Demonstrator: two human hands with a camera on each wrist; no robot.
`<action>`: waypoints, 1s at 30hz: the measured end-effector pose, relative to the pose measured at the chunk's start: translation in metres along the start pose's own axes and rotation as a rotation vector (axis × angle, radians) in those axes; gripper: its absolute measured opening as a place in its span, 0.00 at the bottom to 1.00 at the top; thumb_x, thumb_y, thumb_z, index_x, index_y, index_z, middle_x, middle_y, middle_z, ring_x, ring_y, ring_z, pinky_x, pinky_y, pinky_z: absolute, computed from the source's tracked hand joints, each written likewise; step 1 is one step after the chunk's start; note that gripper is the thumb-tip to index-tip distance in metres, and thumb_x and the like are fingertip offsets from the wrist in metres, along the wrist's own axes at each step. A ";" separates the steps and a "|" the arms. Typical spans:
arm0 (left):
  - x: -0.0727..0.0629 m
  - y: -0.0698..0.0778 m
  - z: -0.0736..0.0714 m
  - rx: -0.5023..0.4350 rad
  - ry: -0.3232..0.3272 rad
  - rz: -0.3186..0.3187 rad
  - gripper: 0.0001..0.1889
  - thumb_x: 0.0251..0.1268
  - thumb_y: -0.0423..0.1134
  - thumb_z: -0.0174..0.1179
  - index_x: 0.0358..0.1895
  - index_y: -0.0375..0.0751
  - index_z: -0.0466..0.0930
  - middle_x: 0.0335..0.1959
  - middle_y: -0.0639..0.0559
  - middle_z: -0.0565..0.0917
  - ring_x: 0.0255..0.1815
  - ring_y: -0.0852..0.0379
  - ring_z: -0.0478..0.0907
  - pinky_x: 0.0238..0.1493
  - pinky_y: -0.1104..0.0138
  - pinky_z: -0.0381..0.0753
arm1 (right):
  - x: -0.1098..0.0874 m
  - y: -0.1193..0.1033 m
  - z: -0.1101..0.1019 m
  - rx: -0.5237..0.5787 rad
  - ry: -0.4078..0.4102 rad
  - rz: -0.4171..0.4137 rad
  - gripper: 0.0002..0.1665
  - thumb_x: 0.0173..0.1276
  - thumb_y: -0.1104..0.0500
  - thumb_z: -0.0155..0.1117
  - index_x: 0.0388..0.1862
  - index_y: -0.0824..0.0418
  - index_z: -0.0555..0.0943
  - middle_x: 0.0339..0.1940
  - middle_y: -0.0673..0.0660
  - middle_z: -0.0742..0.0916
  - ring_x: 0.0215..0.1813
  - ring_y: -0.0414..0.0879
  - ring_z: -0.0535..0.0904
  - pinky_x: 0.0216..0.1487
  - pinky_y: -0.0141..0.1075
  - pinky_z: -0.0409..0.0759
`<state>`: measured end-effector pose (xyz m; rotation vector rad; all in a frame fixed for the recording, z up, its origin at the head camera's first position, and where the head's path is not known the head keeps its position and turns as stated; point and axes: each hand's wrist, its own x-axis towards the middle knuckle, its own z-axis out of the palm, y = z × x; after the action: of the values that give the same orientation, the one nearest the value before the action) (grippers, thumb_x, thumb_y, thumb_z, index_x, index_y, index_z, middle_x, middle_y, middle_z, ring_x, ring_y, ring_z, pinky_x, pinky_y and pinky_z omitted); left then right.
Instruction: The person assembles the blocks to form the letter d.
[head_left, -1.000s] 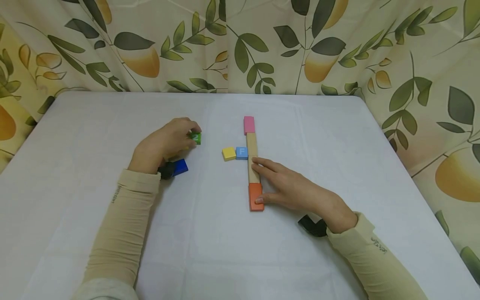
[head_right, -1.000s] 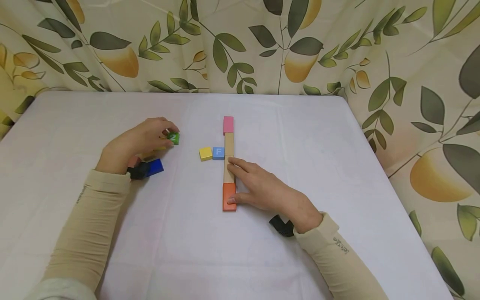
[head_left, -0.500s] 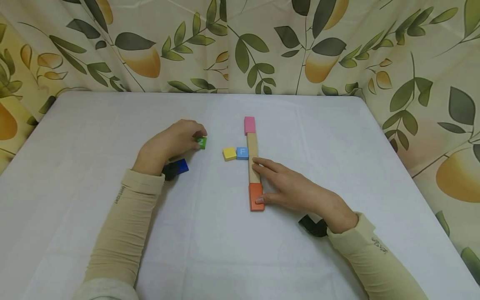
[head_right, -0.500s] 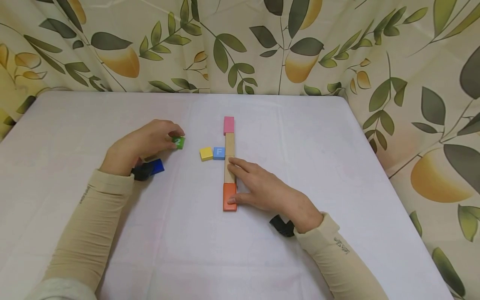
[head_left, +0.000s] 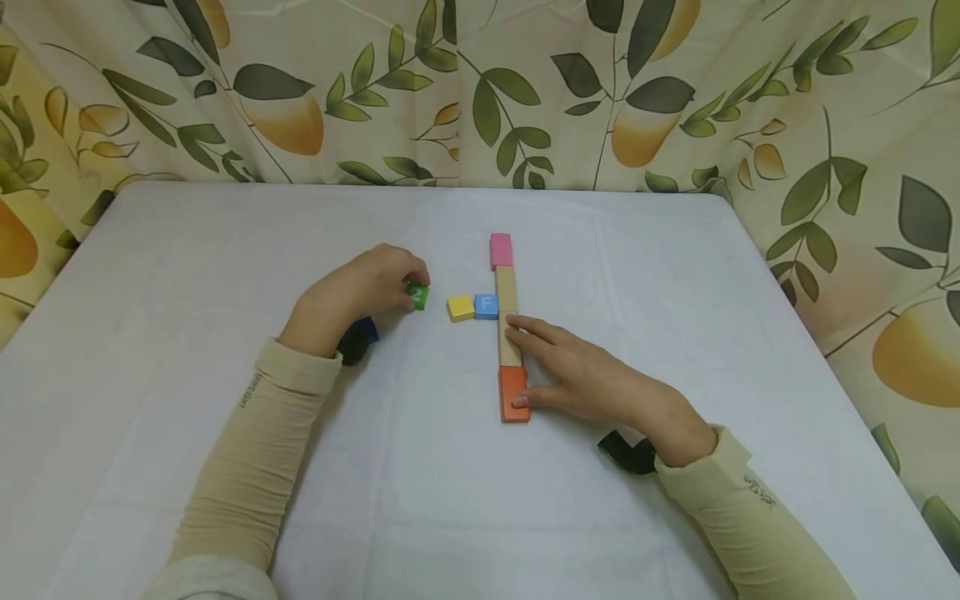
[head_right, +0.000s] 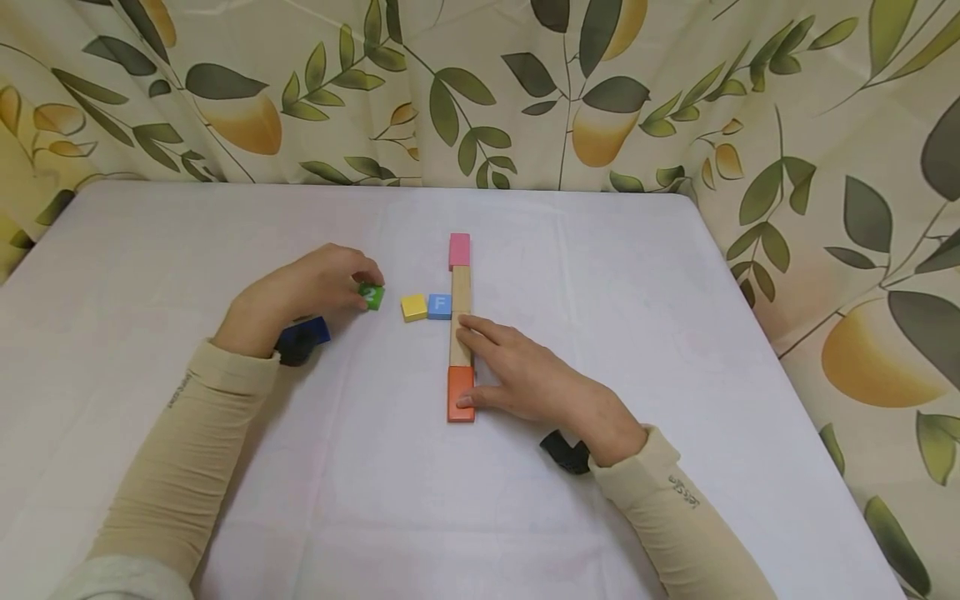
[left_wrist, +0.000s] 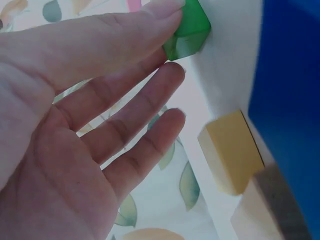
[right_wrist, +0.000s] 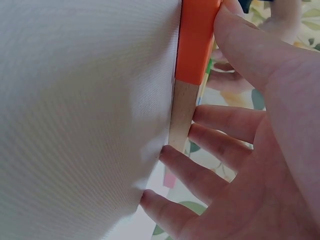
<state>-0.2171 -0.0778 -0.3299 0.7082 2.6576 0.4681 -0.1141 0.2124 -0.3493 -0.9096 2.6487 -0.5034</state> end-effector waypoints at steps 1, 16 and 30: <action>0.000 0.001 0.000 0.007 -0.005 0.012 0.17 0.59 0.29 0.69 0.52 0.36 0.83 0.50 0.44 0.85 0.53 0.49 0.78 0.60 0.56 0.78 | 0.000 0.000 0.000 0.000 -0.001 0.002 0.49 0.64 0.47 0.71 0.77 0.62 0.61 0.81 0.56 0.60 0.79 0.55 0.60 0.73 0.51 0.68; 0.001 0.011 0.005 -0.001 -0.087 0.059 0.16 0.59 0.37 0.71 0.48 0.36 0.82 0.45 0.45 0.85 0.47 0.51 0.78 0.55 0.59 0.79 | 0.000 -0.003 0.000 0.008 -0.012 0.019 0.50 0.64 0.46 0.71 0.78 0.60 0.59 0.81 0.56 0.60 0.79 0.54 0.60 0.73 0.50 0.68; 0.001 0.015 0.007 -0.024 -0.090 0.057 0.17 0.60 0.41 0.71 0.48 0.36 0.82 0.44 0.45 0.84 0.46 0.52 0.77 0.54 0.59 0.78 | 0.000 -0.002 0.000 0.021 -0.017 0.026 0.51 0.65 0.44 0.70 0.79 0.59 0.58 0.81 0.55 0.59 0.79 0.55 0.59 0.74 0.51 0.67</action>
<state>-0.2089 -0.0634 -0.3299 0.7804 2.5495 0.4707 -0.1131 0.2109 -0.3483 -0.8688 2.6311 -0.5137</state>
